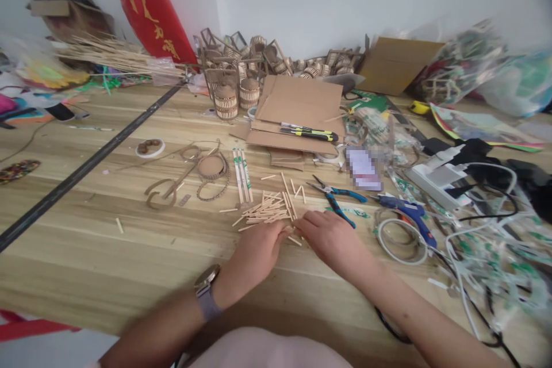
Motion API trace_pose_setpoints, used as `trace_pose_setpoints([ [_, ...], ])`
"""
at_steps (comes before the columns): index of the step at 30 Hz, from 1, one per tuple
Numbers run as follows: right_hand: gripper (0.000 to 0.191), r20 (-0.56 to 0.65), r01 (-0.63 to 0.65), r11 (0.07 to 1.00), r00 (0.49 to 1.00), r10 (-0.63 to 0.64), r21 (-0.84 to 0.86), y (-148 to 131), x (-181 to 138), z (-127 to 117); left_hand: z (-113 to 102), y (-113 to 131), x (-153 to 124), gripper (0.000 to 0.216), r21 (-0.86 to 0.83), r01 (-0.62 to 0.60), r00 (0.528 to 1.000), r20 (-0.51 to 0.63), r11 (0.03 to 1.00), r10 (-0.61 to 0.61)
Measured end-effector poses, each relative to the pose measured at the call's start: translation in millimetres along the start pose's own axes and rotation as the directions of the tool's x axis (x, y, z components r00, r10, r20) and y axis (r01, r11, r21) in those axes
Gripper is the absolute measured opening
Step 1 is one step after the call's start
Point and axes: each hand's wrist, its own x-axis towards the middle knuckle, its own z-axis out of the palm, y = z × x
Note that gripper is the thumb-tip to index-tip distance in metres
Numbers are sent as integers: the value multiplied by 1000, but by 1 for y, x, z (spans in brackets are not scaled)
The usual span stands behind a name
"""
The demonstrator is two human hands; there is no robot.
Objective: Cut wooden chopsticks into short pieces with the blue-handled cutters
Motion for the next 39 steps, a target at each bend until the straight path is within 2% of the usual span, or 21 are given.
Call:
trace_pose_setpoints([
  [3, 22, 4, -40, 999, 999, 40, -3, -9, -1, 7, 1, 2, -3, 24, 232, -53, 997, -41, 971, 65],
  [5, 23, -7, -71, 997, 997, 72, 20, -12, -1, 11, 3, 3, -5, 26, 322, -69, 995, -51, 944, 90],
  [8, 29, -37, -152, 987, 987, 154, 44, -12, -1, 17, 8, 4, -7, 27, 382, -56, 994, -65, 923, 87],
  [10, 33, -60, -212, 975, 975, 216, 61, -8, 0, 18, 11, 4, -8, 28, 370, -17, 997, -65, 929, 45],
  [12, 32, -61, -223, 969, 971, 230, 103, -3, 0, 16, 12, 2, -7, 29, 233, 40, 997, -69, 972, -25],
  [14, 23, -40, -176, 971, 982, 185, 163, 0, -1, 11, 10, -3, -4, 31, -108, 102, 994, -27, 989, -106],
  [15, 21, -27, -141, 967, 988, 150, 214, 0, -1, 8, 9, -6, -2, 33, -326, 144, 989, 33, 934, -141],
  [17, 28, -16, -83, 937, 995, 94, 339, -2, -3, 4, 5, -10, 2, 35, -665, 255, 967, 189, 702, -172],
  [19, 38, -48, -46, 896, 996, 75, 441, -5, -4, 3, 3, -12, 5, 40, -808, 361, 932, 322, 466, -163],
  [21, 41, -105, -9, 869, 992, 70, 495, -7, -5, 2, 3, -13, 6, 47, -838, 438, 899, 414, 324, -145],
  [24, 37, -133, 36, 818, 990, 50, 574, -8, -4, 1, 5, -12, 5, 53, -841, 492, 871, 474, 227, -130],
  [27, 28, -39, -35, 794, 997, 74, 606, -8, -3, 1, 7, -9, 4, 55, -836, 506, 863, 488, 213, -133],
  [31, 21, 60, -206, 753, 974, 217, 625, -10, -3, 10, 6, -8, 4, 53, -839, 493, 870, 475, 229, -133],
  [35, 28, 7, -247, 671, 941, 339, 699, -15, -6, 23, 9, -11, 5, 53, -849, 471, 882, 457, 240, -114],
  [39, 41, -30, -212, 631, 936, 350, 746, -26, -11, 33, 14, -14, 7, 50, -889, 406, 913, 382, 213, -143],
])
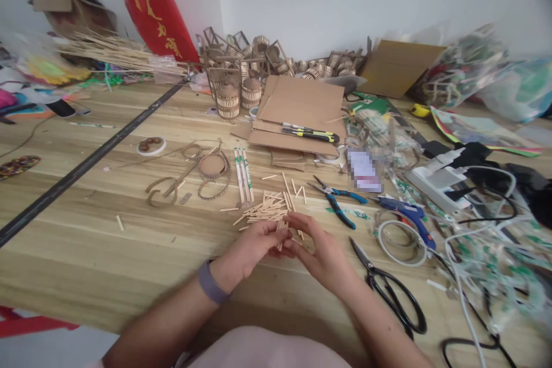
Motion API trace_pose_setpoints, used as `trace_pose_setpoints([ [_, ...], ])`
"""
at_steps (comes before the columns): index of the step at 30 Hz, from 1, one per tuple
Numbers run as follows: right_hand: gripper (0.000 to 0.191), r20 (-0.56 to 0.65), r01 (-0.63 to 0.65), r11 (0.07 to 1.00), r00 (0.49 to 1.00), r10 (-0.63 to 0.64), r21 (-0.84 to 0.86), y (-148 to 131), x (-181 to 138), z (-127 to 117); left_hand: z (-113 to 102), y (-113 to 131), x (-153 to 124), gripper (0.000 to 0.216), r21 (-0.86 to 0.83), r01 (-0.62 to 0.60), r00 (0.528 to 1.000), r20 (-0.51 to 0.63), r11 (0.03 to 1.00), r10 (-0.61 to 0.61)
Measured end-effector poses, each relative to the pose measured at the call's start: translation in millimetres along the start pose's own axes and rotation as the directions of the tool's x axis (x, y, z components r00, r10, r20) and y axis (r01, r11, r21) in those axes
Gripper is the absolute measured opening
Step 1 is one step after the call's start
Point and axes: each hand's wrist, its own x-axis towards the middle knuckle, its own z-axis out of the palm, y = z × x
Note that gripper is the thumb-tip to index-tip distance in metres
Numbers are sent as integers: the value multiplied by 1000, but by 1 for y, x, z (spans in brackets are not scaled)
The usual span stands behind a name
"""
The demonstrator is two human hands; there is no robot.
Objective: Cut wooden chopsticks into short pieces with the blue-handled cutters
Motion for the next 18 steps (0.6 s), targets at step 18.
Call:
trace_pose_setpoints([
  [18, 52, -277, 162, 960, 934, -224, -229, 13, -12, 17, 0, 3, -2, 37, 510, -266, 921, -116, 818, 372],
])
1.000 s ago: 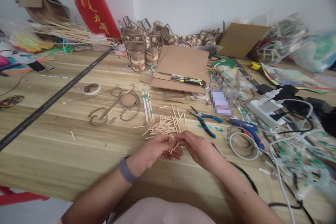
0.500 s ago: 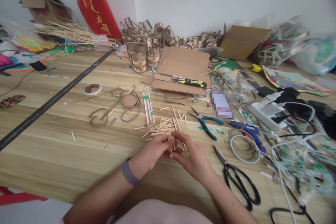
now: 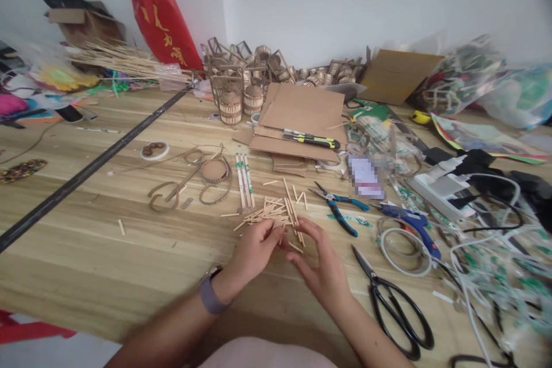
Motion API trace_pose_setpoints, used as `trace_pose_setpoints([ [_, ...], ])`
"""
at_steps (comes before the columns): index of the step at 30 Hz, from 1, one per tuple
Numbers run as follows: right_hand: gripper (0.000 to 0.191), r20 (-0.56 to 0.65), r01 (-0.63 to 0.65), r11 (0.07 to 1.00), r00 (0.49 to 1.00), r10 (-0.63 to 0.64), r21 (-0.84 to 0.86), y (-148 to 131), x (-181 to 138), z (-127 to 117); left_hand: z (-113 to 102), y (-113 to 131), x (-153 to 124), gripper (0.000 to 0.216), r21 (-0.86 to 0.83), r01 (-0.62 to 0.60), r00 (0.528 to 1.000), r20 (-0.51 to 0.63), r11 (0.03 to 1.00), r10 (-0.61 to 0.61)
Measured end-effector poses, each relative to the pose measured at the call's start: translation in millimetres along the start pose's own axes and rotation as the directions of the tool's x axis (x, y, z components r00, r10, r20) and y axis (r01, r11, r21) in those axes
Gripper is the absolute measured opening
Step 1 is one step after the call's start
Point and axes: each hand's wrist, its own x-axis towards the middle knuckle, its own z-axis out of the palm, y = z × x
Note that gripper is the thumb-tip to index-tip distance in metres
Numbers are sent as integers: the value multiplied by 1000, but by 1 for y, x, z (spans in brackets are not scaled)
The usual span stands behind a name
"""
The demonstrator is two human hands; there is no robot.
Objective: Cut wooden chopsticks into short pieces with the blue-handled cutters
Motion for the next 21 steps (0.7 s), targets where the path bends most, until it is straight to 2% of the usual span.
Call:
trace_pose_setpoints([
  [3, 39, -49, -15, 998, 999, 13, -58, 3, 4, -7, -4, -2, 0, 31, 311, -125, 986, -68, 942, 153],
  [6, 29, -65, -25, 994, 998, 18, -110, 6, 6, -11, -2, -9, 0, 21, 471, -235, 939, -117, 851, 324],
  [8, 25, -81, -32, 990, 996, 21, -136, 9, 5, -12, -1, -14, 1, 28, 535, -287, 890, -157, 795, 428],
  [10, 21, -118, -46, 986, 993, 27, -160, 13, 3, -14, -1, -15, 1, 32, 569, -309, 855, -184, 762, 484],
  [15, 16, -172, -36, 982, 985, 4, -184, 20, 1, -14, -14, -4, -4, 24, 588, -352, 806, -206, 729, 555],
  [19, 17, -214, -38, 991, 977, 10, -128, 22, 4, -13, -31, 5, -19, 23, 585, -361, 775, -244, 726, 582],
  [21, 17, -264, -38, 996, 964, 17, -75, 18, 4, -23, -38, 9, -28, 23, 578, -353, 761, -280, 736, 585],
])
